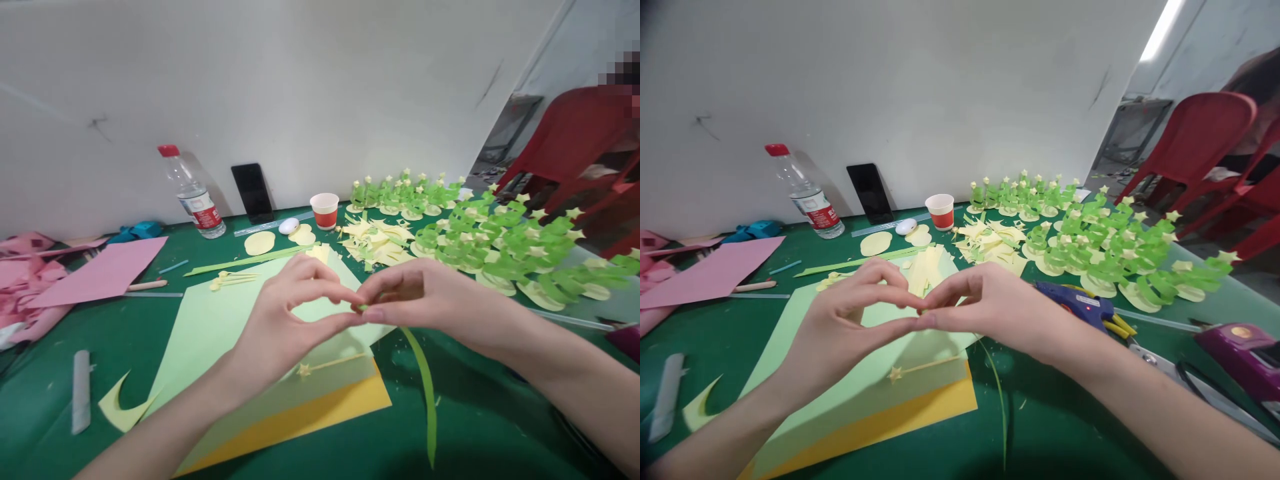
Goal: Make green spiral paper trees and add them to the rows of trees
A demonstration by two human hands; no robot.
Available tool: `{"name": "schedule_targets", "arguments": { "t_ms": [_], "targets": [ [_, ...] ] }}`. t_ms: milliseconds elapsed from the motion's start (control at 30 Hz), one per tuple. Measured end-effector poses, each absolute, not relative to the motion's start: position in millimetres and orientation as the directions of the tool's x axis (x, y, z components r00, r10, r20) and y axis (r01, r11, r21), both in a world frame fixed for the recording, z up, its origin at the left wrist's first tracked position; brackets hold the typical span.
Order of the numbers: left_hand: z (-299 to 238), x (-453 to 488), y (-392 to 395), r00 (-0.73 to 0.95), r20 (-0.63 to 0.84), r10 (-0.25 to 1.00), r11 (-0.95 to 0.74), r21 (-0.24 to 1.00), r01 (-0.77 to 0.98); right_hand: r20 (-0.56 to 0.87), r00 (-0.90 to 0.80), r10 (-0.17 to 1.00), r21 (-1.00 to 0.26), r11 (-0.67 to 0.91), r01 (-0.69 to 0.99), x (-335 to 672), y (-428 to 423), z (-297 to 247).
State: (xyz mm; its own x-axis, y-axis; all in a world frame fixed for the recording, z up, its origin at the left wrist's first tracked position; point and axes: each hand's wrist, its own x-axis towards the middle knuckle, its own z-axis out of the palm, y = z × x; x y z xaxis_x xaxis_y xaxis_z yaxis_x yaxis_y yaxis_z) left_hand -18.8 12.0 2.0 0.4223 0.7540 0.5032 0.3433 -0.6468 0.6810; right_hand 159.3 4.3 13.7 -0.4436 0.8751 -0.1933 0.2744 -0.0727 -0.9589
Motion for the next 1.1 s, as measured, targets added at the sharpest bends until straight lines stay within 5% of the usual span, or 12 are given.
{"name": "schedule_targets", "arguments": {
  "t_ms": [100,267,500,667,1100],
  "targets": [
    [2.1,-22.2,18.0,0.283,0.461,0.841,-0.537,0.772,0.341,-0.166,-0.372,0.913,-0.959,-0.061,0.278,166.6,5.9,18.6],
    [-3.8,-24.2,32.7,0.229,0.153,0.961,-0.208,0.948,0.241,-0.177,-0.343,0.922,-0.965,-0.093,0.247,169.9,4.8,23.0],
    [-14.9,-27.6,42.2,0.237,0.073,0.969,-0.104,0.987,0.121,-0.086,-0.353,0.932,-0.989,-0.037,0.143,177.2,5.0,25.6],
    [-15.5,-23.4,42.6,0.214,0.064,0.975,-0.108,0.973,0.202,-0.088,-0.319,0.944,-0.996,-0.084,0.024,183.6,6.6,31.0],
    [-35.2,27.2,83.5,0.45,0.244,0.859,-0.451,0.777,0.44,-0.109,-0.285,0.952,-0.993,-0.093,0.07,188.7,15.8,28.5]
  ]
}}
